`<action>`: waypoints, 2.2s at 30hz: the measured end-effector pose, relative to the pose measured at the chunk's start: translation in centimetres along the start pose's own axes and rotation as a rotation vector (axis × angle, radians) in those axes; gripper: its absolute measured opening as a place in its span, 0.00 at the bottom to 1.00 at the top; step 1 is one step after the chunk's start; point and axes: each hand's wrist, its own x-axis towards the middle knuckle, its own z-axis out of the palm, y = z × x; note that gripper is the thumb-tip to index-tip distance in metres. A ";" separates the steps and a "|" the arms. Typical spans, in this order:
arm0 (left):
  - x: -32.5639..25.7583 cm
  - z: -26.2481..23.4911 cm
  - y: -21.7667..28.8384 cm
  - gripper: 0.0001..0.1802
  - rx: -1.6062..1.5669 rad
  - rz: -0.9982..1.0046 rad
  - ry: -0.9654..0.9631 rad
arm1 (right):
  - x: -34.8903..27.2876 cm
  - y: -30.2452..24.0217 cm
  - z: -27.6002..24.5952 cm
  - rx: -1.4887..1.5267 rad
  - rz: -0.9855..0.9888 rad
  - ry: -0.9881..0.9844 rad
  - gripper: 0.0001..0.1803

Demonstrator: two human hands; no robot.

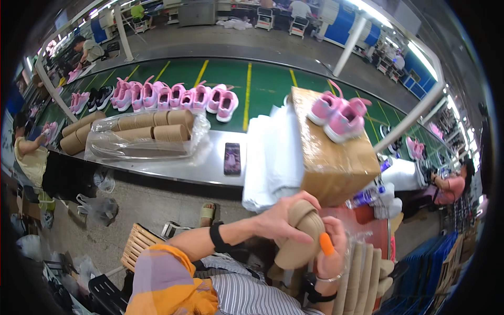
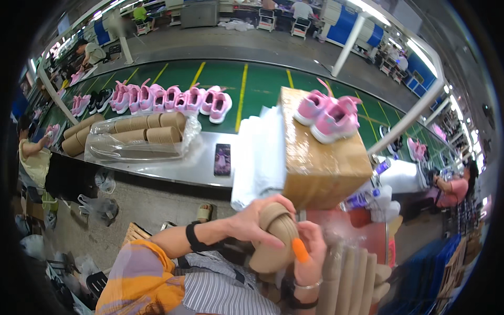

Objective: Stuffing shoes with paper and cardboard inserts on a production line.

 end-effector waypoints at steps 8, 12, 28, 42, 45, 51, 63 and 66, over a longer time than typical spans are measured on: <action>-1.6 -27.0 -1.3 0.35 0.347 -0.146 0.484 | 19.3 16.7 16.4 0.035 0.212 -0.011 0.03; -0.3 -37.2 -4.5 0.45 0.741 -0.316 0.739 | 26.7 26.4 20.7 0.006 0.287 0.093 0.04; 4.1 -46.6 2.7 0.43 0.490 -0.014 0.466 | 37.3 19.7 31.3 -0.229 0.026 -0.152 0.07; 3.4 -46.0 6.3 0.56 0.640 -0.027 0.404 | 37.1 20.0 32.4 -0.063 -0.061 -0.143 0.06; 3.5 -44.0 6.4 0.49 0.429 -0.067 0.440 | 34.9 18.4 33.5 -0.011 -0.023 -0.168 0.06; 2.9 -44.4 6.1 0.44 0.151 0.052 0.665 | 34.6 19.4 29.7 0.177 -0.027 0.060 0.06; -9.4 -39.2 4.4 0.16 -0.104 -0.692 0.111 | 35.5 23.2 2.8 -1.541 -0.314 0.427 0.13; -10.3 -41.6 3.6 0.21 -0.333 -0.631 -0.023 | 35.8 24.3 -1.4 -1.095 -0.377 0.491 0.13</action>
